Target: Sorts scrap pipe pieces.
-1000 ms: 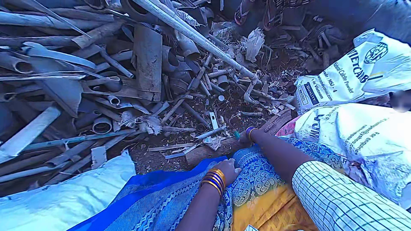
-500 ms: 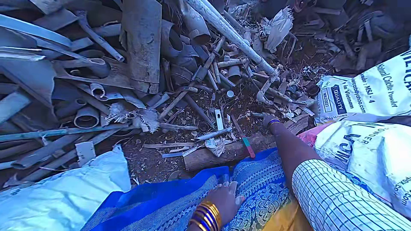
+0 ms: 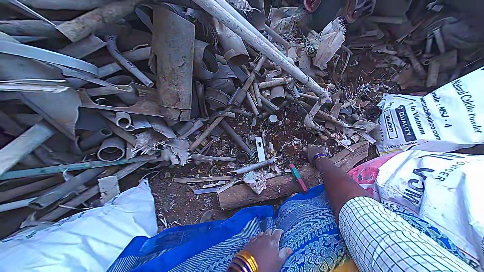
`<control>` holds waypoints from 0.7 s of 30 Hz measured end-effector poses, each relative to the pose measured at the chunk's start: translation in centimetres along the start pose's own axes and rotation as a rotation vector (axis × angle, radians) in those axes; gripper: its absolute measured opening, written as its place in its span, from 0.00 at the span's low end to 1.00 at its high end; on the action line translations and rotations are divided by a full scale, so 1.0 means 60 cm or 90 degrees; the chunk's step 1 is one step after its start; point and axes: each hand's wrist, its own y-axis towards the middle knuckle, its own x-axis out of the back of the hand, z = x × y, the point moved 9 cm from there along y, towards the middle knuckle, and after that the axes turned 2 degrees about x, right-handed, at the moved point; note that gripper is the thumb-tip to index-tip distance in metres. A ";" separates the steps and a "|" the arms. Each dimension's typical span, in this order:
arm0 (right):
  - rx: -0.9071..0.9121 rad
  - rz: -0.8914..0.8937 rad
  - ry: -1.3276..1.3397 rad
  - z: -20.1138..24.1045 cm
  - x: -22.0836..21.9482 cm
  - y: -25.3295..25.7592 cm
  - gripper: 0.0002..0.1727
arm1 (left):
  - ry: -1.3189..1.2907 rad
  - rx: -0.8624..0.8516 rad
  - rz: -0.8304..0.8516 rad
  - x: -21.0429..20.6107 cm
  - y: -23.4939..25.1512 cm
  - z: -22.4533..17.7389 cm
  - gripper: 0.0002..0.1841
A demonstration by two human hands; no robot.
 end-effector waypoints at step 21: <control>0.349 -0.255 0.672 0.121 0.210 -0.409 0.27 | 0.017 0.024 -0.333 0.049 -0.055 -0.036 0.33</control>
